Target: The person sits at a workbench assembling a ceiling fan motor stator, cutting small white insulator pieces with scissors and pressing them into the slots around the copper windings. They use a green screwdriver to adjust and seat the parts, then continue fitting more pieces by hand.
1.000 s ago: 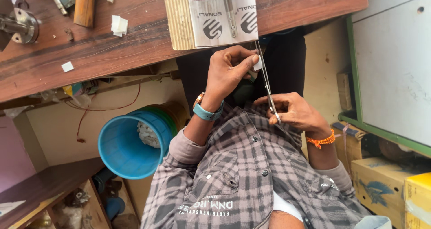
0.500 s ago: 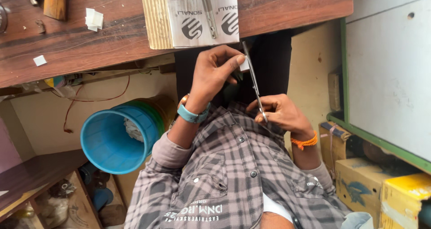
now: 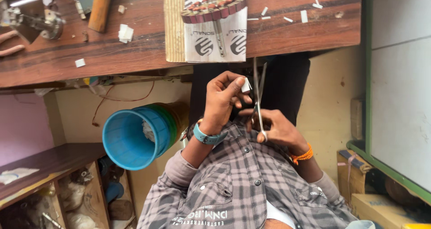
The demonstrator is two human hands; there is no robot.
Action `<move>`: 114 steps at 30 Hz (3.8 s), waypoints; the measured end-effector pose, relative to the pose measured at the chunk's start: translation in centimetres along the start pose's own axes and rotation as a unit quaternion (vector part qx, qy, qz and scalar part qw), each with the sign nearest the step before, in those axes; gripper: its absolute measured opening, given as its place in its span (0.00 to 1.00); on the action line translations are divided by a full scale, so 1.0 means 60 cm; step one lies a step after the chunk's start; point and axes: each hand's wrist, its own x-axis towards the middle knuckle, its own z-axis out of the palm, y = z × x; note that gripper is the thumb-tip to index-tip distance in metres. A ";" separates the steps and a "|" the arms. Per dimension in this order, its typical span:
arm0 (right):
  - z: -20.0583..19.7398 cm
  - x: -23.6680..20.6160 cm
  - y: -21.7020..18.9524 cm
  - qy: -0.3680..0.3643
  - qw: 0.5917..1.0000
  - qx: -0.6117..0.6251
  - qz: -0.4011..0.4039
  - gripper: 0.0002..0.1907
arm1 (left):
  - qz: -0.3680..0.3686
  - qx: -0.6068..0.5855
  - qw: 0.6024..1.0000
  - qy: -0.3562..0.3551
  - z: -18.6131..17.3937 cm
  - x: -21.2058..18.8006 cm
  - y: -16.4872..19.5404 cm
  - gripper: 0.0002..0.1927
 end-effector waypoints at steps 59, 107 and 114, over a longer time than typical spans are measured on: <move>0.067 0.111 -0.017 0.240 0.967 0.064 -0.048 0.21 | 0.017 0.059 0.995 -0.077 -0.097 -0.031 0.015 0.06; 0.063 0.100 -0.073 0.277 0.944 -0.177 -0.021 0.21 | 0.188 0.044 0.981 0.015 -0.100 -0.006 0.119 0.17; 0.074 0.084 -0.080 0.093 0.993 -0.059 0.036 0.29 | 0.198 0.152 0.967 0.044 -0.098 -0.036 0.148 0.07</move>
